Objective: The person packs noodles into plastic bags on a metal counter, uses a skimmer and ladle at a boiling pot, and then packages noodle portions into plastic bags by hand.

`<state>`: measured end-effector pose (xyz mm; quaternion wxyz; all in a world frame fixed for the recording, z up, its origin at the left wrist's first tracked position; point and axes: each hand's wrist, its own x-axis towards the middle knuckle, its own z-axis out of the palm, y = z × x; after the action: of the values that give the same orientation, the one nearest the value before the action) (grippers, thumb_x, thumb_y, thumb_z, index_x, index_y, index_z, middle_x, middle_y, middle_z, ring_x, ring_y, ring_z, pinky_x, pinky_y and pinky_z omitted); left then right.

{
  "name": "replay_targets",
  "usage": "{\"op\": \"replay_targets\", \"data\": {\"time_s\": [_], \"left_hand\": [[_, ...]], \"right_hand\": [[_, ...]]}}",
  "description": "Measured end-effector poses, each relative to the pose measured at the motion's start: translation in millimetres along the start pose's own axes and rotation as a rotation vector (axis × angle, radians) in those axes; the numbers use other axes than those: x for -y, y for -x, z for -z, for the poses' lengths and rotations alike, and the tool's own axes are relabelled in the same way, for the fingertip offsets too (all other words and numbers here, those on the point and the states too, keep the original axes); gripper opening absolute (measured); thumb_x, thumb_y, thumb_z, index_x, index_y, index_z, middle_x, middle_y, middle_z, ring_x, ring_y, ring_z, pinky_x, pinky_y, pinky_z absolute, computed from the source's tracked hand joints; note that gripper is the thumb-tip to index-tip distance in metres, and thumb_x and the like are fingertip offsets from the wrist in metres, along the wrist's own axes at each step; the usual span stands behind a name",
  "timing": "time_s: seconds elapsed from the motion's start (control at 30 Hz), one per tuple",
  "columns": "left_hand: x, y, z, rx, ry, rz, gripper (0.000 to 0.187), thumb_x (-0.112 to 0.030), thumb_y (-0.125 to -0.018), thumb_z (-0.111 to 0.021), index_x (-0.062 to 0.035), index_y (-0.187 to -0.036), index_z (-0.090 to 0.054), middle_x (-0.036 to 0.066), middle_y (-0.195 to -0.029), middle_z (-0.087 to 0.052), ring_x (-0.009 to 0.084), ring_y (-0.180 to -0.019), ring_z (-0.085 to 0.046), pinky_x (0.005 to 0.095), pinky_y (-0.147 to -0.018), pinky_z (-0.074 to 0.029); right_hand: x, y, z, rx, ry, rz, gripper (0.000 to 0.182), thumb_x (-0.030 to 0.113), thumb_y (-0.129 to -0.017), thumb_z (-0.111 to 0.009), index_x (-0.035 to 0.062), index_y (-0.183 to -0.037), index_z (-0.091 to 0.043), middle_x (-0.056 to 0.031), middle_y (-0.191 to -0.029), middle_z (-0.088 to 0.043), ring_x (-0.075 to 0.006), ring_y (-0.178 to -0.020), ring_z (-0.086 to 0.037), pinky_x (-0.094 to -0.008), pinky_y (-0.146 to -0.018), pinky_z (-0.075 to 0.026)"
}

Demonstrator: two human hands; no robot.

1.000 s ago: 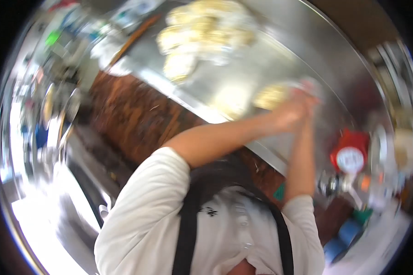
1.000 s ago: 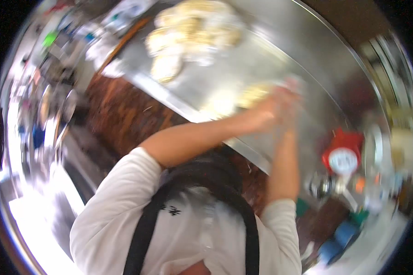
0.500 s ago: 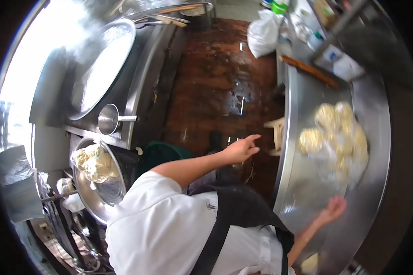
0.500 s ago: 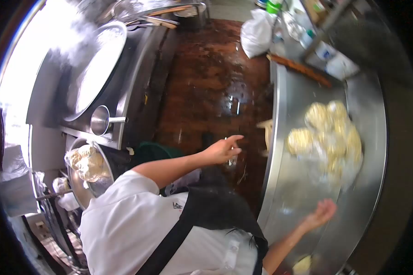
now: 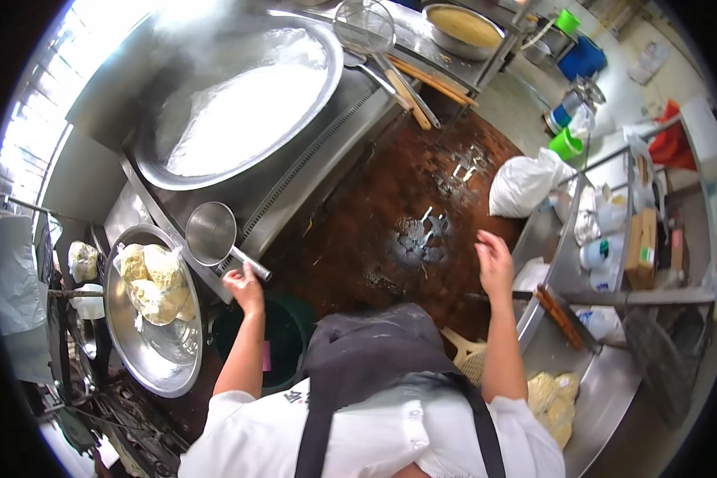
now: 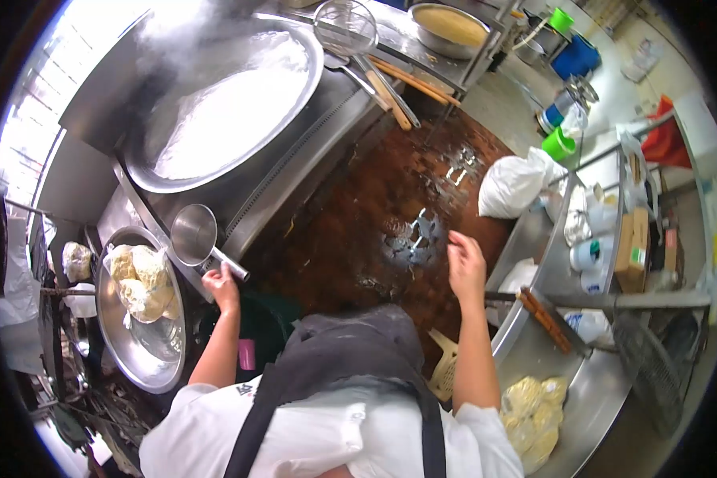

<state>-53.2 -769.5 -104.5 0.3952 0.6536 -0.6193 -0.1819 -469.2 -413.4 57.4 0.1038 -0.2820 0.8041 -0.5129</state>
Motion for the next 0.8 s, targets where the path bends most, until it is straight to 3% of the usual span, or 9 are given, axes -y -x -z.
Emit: {"op": "replay_targets", "data": {"time_s": [0.07, 0.13, 0.23, 0.37, 0.6, 0.63, 0.67, 0.77, 0.8], "left_hand": [[13, -23, -13, -0.014, 0.15, 0.344, 0.047, -0.038, -0.088, -0.073, -0.0007, -0.102, -0.049, 0.009, -0.086, -0.052, 0.0197, -0.07, -0.058, 0.0317, -0.063, -0.051], [13, -59, -8, 0.473, 0.514, 0.99, 0.046, -0.036, -0.084, -0.078, -0.0042, -0.103, -0.05, 0.007, -0.079, -0.055, 0.0212, -0.065, -0.062, 0.0315, -0.056, -0.053], [22, -60, -45, 0.349, 0.607, 0.888, 0.029, -0.027, -0.083, -0.075, -0.0102, -0.092, -0.053, 0.003, -0.07, -0.055, 0.0167, -0.05, -0.055, 0.0309, -0.044, -0.049], [-38, -65, -43, 0.269, 0.576, 0.835, 0.018, -0.01, -0.082, -0.066, -0.011, -0.088, -0.05, 0.001, -0.064, -0.05, 0.0132, -0.046, -0.051, 0.0287, -0.04, -0.045], [-147, -30, -54, 0.031, 0.56, 0.89, 0.021, -0.009, -0.084, -0.065, -0.012, -0.092, -0.046, 0.002, -0.064, -0.05, 0.0139, -0.045, -0.05, 0.0281, -0.038, -0.042], [-151, -22, -63, 0.001, 0.585, 0.925, 0.021, -0.008, -0.083, -0.066, -0.0122, -0.093, -0.047, 0.002, -0.064, -0.05, 0.0147, -0.045, -0.05, 0.0287, -0.038, -0.043], [-153, -15, -72, -0.021, 0.601, 0.953, 0.019, -0.008, -0.083, -0.065, -0.0123, -0.09, -0.048, 0.002, -0.063, -0.049, 0.0147, -0.045, -0.049, 0.0292, -0.039, -0.043], [-166, 1, -98, -0.08, 0.704, 0.986, 0.018, -0.008, -0.083, -0.065, -0.0139, -0.085, -0.049, 0.001, -0.061, -0.047, 0.0149, -0.045, -0.049, 0.0289, -0.041, -0.042], [-169, 6, -105, -0.101, 0.689, 0.988, 0.018, -0.007, -0.084, -0.065, -0.0143, -0.085, -0.049, 0.001, -0.061, -0.047, 0.0151, -0.045, -0.049, 0.0292, -0.041, -0.042]], "right_hand": [[-5, -76, -42, 0.111, 0.038, 0.11, 0.03, 0.002, -0.092, -0.057, -0.0002, -0.122, -0.06, -0.013, -0.111, -0.066, -0.0209, -0.103, -0.065, -0.0313, -0.089, -0.052], [-36, -159, -85, 0.163, 0.059, 0.195, 0.031, 0.001, -0.091, -0.055, 0.0005, -0.122, -0.058, -0.0141, -0.103, -0.069, -0.0236, -0.099, -0.068, -0.0336, -0.088, -0.052], [-101, -296, -143, 0.174, 0.301, 0.376, 0.037, 0.0, -0.085, -0.055, 0.0014, -0.122, -0.057, -0.0185, -0.1, -0.069, -0.0367, -0.096, -0.066, -0.0421, -0.084, -0.053], [-144, -434, -192, 0.229, 0.614, 0.345, 0.04, 0.007, -0.085, -0.06, 0.0026, -0.125, -0.057, -0.0212, -0.106, -0.066, -0.038, -0.1, -0.065, -0.0443, -0.086, -0.053], [-154, -489, -241, 0.359, 0.981, 0.484, 0.059, 0.001, -0.086, -0.056, -0.0043, -0.142, -0.039, -0.023, -0.097, -0.059, -0.0346, -0.086, -0.064, -0.0402, -0.075, -0.056], [-161, -492, -245, 0.365, 0.928, 0.456, 0.066, 0.0, -0.086, -0.055, -0.0033, -0.147, -0.03, -0.0237, -0.099, -0.058, -0.0362, -0.086, -0.063, -0.0424, -0.076, -0.055], [-166, -498, -247, 0.507, 0.814, 0.231, 0.093, 0.002, -0.075, -0.07, -0.005, -0.15, -0.016, -0.0298, -0.113, -0.056, -0.043, -0.099, -0.061, -0.0453, -0.087, -0.051], [-214, -512, -258, 0.341, 0.419, 0.415, 0.092, 0.006, -0.074, -0.072, -0.0007, -0.149, -0.019, -0.0303, -0.127, -0.054, -0.0438, -0.104, -0.061, -0.0409, -0.092, -0.052], [-209, -521, -253, 0.546, 0.163, 0.03, 0.08, 0.011, -0.075, -0.075, 0.0031, -0.143, -0.032, -0.0194, -0.109, -0.061, -0.0349, -0.089, -0.065, -0.0408, -0.077, -0.057]]}}
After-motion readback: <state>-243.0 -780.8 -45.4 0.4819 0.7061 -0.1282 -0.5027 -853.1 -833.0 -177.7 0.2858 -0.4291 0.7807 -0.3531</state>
